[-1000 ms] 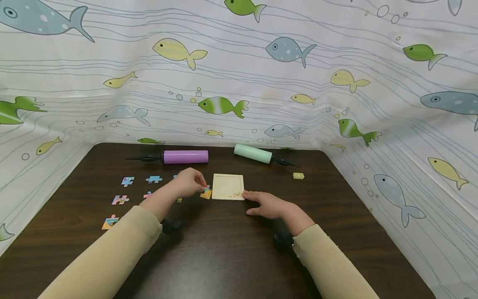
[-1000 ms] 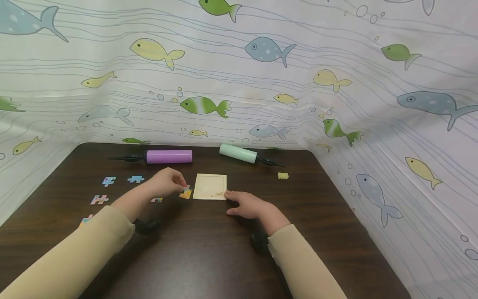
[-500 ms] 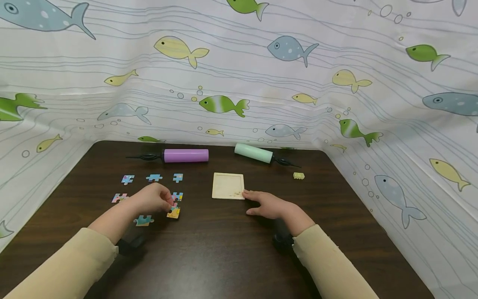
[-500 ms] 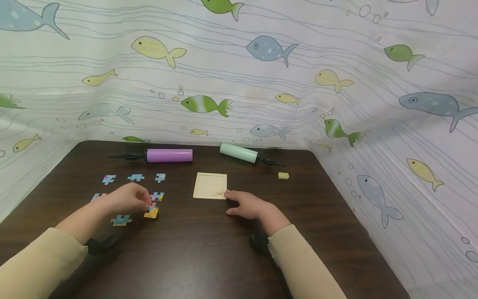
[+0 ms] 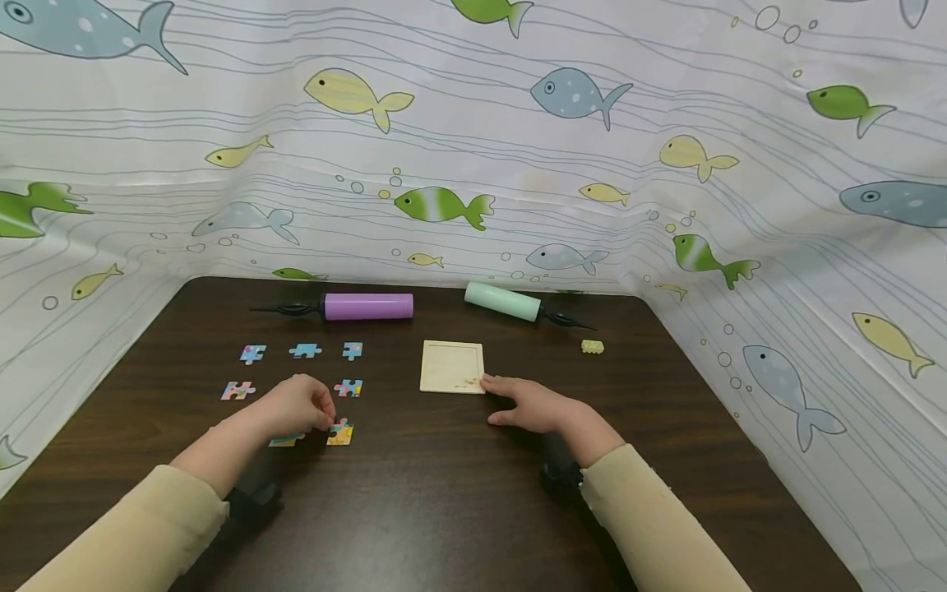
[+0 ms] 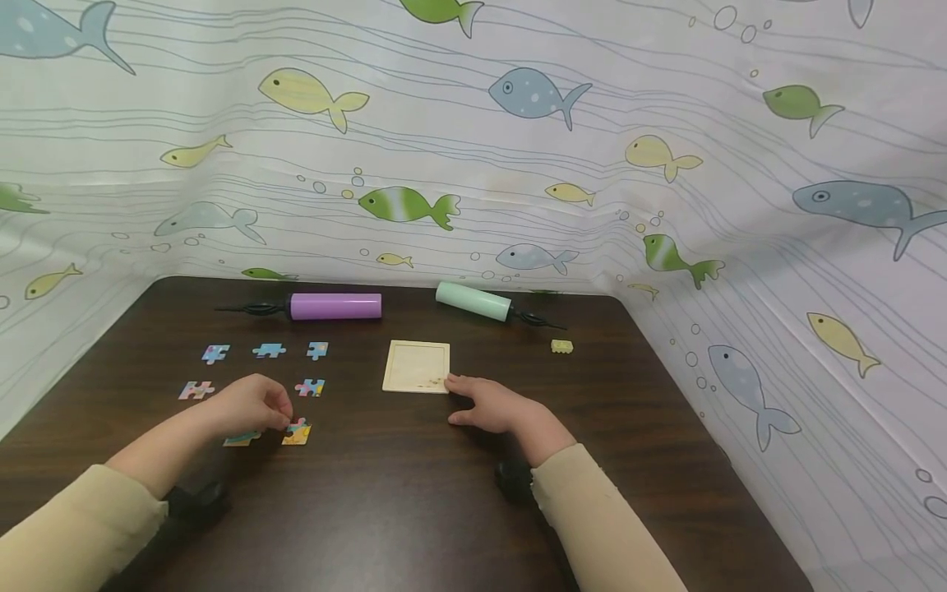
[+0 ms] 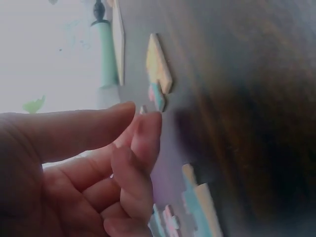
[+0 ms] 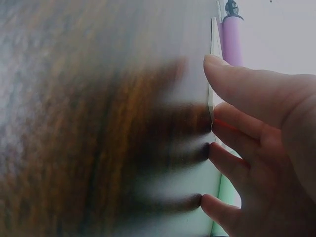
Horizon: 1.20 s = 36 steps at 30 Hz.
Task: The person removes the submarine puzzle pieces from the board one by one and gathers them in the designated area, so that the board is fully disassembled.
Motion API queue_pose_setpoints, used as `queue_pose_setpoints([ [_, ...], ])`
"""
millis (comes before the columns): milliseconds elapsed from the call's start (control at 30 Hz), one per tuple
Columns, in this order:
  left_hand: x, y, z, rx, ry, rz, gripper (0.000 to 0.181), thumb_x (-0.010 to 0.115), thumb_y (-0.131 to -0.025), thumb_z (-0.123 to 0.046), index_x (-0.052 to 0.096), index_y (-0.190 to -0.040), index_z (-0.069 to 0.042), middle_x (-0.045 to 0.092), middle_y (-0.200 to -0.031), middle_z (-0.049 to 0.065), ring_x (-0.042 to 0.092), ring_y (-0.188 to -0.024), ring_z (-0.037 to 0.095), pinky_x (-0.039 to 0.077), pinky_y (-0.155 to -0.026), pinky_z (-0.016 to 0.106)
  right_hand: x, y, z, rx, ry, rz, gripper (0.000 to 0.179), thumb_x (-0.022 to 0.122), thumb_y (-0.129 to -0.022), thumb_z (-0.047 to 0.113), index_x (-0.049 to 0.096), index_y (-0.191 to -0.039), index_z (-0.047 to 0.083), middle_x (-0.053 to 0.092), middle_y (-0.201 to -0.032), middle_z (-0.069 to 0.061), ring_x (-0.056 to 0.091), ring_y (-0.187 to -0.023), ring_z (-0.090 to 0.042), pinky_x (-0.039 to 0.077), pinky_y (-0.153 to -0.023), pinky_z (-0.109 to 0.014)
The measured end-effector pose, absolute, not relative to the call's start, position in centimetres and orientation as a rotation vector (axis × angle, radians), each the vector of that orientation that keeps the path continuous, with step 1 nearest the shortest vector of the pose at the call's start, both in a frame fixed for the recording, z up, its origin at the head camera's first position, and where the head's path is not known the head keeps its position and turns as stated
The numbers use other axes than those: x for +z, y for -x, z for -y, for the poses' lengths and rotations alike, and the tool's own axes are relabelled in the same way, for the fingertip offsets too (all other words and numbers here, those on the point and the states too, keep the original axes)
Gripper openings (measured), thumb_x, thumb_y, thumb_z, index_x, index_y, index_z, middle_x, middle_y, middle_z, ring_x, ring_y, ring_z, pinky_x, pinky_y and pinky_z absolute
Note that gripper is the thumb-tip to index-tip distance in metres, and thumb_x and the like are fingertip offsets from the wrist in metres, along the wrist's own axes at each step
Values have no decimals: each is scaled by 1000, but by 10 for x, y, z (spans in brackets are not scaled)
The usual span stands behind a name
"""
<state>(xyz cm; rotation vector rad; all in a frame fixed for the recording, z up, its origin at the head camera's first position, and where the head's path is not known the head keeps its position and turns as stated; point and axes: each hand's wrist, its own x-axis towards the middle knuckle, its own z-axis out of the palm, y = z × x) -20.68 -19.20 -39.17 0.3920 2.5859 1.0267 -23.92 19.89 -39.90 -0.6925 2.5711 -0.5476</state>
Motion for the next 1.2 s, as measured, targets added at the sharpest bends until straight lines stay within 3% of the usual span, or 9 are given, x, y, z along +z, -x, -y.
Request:
queue_pose_setpoints([
  [467, -372, 203, 188, 966, -387, -2729, 9, 72, -85, -10, 65, -82, -5, 58, -76, 3, 50, -69, 20, 42, -59, 36, -396, 238, -199, -565, 710, -2571, 68, 67, -95, 28, 35, -154, 14, 27, -159, -2, 23, -146, -22, 24, -114, -43],
  [700, -369, 202, 183, 995, -390, -2747, 9, 69, -88, -11, 66, -88, -3, 63, -84, 4, 54, -74, 22, 46, -64, 39, -397, 239, -203, -583, 727, -2556, 69, 67, -95, 28, 34, -154, 13, 27, -160, -2, 23, -146, -22, 24, -114, -44],
  [1067, -365, 198, 177, 1036, -445, -2763, 7, 68, -88, -11, 67, -88, -3, 65, -84, 3, 57, -76, 21, 47, -66, 40, -401, 237, -207, -568, 767, -2523, 69, 69, -94, 29, 36, -154, 19, 27, -159, 5, 21, -146, -17, 23, -114, -43],
  [1200, -363, 199, 177, 1003, -399, -2782, 12, 67, -91, -15, 67, -94, -3, 66, -92, 7, 59, -82, 24, 49, -71, 44, -402, 236, -209, -591, 782, -2524, 68, 69, -94, 29, 38, -153, 20, 27, -159, 4, 19, -147, -18, 23, -114, -45],
])
